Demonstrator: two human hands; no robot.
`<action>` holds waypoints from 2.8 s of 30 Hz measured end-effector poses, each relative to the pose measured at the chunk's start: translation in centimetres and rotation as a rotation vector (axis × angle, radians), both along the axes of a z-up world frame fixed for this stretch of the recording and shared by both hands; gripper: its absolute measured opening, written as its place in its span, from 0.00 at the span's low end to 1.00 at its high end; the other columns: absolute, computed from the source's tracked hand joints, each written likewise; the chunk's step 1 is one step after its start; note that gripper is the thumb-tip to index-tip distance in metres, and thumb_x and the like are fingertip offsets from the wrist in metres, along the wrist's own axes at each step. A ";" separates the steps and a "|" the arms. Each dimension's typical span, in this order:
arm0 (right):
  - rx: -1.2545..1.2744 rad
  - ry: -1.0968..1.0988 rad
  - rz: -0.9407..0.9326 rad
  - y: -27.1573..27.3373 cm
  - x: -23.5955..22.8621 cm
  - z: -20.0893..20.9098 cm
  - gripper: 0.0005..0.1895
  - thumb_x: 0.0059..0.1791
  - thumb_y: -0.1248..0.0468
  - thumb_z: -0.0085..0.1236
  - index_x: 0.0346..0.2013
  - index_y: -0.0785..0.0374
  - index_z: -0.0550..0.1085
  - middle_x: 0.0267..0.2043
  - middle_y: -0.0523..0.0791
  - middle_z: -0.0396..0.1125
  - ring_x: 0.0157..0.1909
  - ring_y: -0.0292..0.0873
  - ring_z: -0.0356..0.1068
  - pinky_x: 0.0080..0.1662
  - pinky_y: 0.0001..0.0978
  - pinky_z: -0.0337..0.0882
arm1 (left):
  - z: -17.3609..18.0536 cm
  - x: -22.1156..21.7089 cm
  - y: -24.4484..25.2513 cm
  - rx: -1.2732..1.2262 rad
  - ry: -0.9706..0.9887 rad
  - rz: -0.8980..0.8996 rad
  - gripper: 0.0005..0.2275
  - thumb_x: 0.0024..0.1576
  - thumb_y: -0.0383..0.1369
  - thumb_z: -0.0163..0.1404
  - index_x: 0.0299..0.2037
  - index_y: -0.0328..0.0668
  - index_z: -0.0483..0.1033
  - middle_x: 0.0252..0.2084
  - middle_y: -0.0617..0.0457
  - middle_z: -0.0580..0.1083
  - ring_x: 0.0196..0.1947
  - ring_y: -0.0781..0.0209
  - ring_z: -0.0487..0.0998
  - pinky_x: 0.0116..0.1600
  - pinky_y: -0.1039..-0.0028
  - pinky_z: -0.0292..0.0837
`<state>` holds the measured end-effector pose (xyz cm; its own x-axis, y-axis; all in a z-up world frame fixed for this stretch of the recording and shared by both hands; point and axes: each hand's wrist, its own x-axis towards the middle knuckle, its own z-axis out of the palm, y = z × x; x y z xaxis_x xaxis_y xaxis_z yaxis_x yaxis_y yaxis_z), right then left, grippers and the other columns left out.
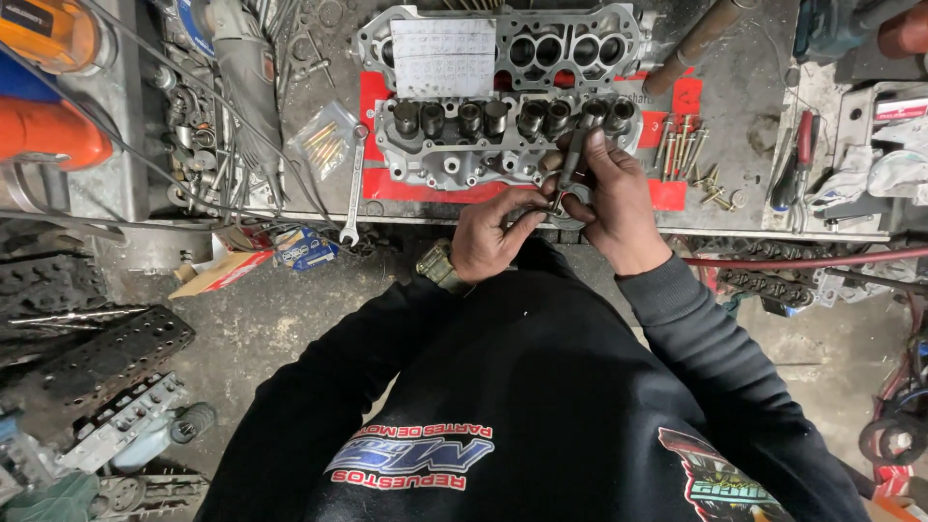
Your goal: The person places small metal components into the cylinder head using a pair of pliers. They then use a micrometer to measure the diameter of the components inside the head, adjusting the tool and checking the readings repeatedly.
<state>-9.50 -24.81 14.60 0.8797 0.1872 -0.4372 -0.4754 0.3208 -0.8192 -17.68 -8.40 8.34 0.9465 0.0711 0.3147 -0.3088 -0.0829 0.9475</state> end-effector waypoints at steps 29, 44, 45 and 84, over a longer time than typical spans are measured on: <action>0.151 0.288 -0.014 -7.5 -1.0 -4.7 0.14 0.63 0.52 0.44 0.52 0.59 0.68 0.43 0.49 0.75 0.35 0.40 0.75 0.20 0.19 0.49 | -8.6 18.4 3.5 0.557 0.382 -0.054 0.09 0.59 0.37 0.57 0.41 0.45 0.89 0.35 0.56 0.85 0.18 0.69 0.74 0.32 0.76 0.77; 0.196 0.276 0.000 -8.3 -1.2 -4.7 0.14 0.63 0.53 0.42 0.53 0.60 0.67 0.43 0.50 0.74 0.34 0.40 0.75 0.19 0.19 0.47 | -8.4 17.4 2.4 1.099 0.039 -0.058 0.12 0.61 0.48 0.57 0.41 0.56 0.89 0.30 0.54 0.80 0.20 0.61 0.72 0.30 0.67 0.73; 0.199 0.271 -0.001 -8.2 -1.3 -4.7 0.14 0.63 0.52 0.42 0.53 0.60 0.67 0.42 0.49 0.74 0.33 0.40 0.75 0.19 0.19 0.47 | -8.2 17.0 2.4 1.111 -0.027 -0.071 0.11 0.64 0.46 0.55 0.44 0.55 0.88 0.36 0.55 0.81 0.24 0.63 0.75 0.32 0.68 0.75; -0.295 0.029 -0.200 -14.5 -2.5 -8.8 0.13 0.63 0.53 0.48 0.49 0.59 0.71 0.37 0.56 0.76 0.32 0.48 0.80 0.19 0.20 0.57 | -33.7 7.5 -20.7 1.268 0.292 0.448 0.10 0.49 0.46 0.51 0.28 0.57 0.84 0.16 0.45 0.72 0.13 0.39 0.72 0.22 0.45 0.61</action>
